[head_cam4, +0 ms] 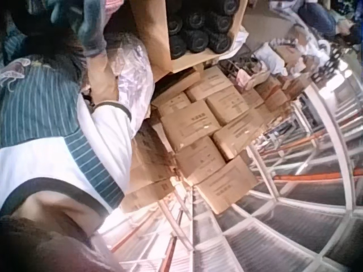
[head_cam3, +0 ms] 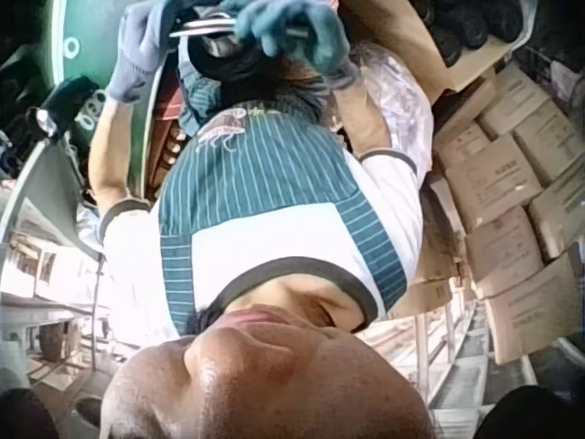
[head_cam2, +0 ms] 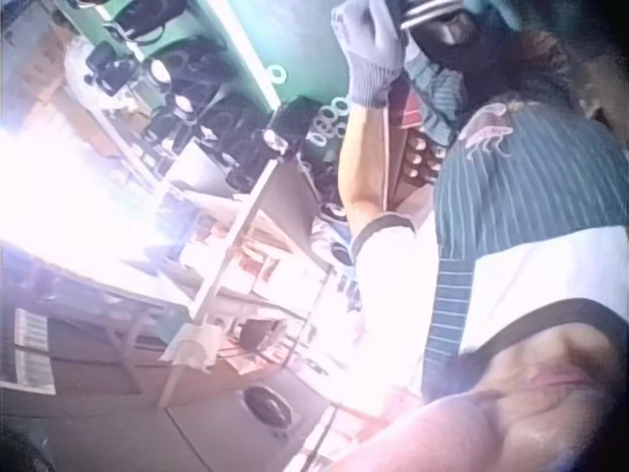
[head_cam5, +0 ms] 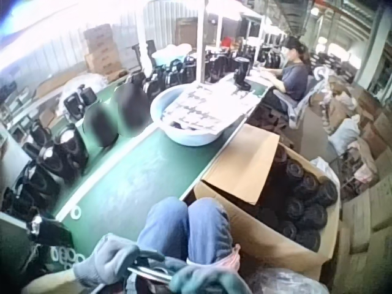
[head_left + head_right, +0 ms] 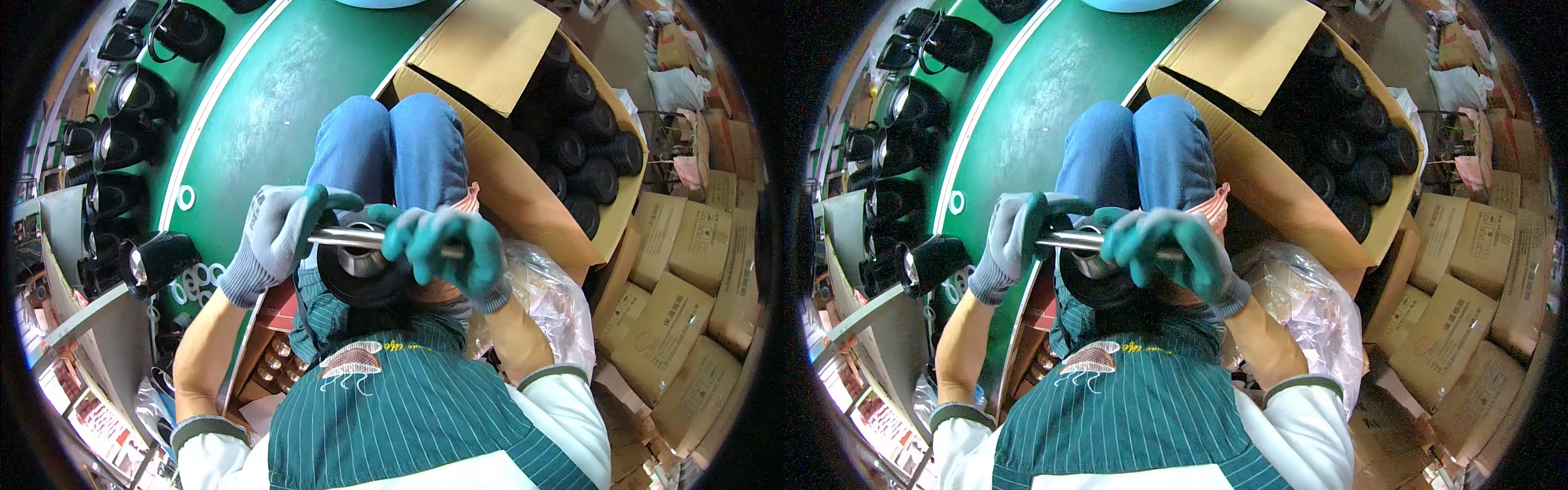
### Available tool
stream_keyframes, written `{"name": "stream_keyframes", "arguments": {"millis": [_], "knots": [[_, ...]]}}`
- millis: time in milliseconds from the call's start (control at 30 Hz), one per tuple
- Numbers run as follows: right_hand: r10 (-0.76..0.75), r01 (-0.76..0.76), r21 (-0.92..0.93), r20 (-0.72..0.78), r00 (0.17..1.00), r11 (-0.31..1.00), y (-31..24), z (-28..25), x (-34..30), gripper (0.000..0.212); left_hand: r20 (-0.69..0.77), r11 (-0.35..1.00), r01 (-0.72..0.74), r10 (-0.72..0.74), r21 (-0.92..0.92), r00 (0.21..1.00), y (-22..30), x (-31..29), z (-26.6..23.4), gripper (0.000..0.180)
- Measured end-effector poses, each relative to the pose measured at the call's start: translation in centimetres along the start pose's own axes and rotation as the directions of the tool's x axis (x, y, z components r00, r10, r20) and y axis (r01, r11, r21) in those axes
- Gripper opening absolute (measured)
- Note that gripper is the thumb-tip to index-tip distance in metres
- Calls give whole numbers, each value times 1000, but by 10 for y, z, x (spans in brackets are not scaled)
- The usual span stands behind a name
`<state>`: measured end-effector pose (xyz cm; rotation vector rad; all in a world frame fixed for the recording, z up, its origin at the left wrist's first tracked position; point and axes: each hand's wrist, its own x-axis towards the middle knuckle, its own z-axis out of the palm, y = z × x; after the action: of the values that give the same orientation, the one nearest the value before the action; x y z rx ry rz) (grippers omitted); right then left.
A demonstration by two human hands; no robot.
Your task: The person sits on the floor and repeatedly picks up black kettles, inserts a metal rod into the base, wipes the exterior with a cloth, and places them on a green workbench. The person handles multiple kettles one at a time in a repetitive sequence.
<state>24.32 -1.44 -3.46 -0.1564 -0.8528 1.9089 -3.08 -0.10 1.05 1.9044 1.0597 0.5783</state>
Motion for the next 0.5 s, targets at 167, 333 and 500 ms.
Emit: {"name": "stream_keyframes", "arguments": {"millis": [167, 333, 500], "knots": [[9, 165, -567, 292, 956, 807, -9, 27, -11, 40, -216, 877, -280, 383, 391, 898, -57, 16, 16, 48], [282, 307, -949, 314, 907, 70, 6, 122, -17, 21, -79, 708, -567, 594, -421, 801, 5, 129, 126, 22], [245, 289, -932, 339, 908, 220, -30, 78, -6, 28, 515, 822, 91, 261, -562, 816, 4, 180, 93, 36]]}}
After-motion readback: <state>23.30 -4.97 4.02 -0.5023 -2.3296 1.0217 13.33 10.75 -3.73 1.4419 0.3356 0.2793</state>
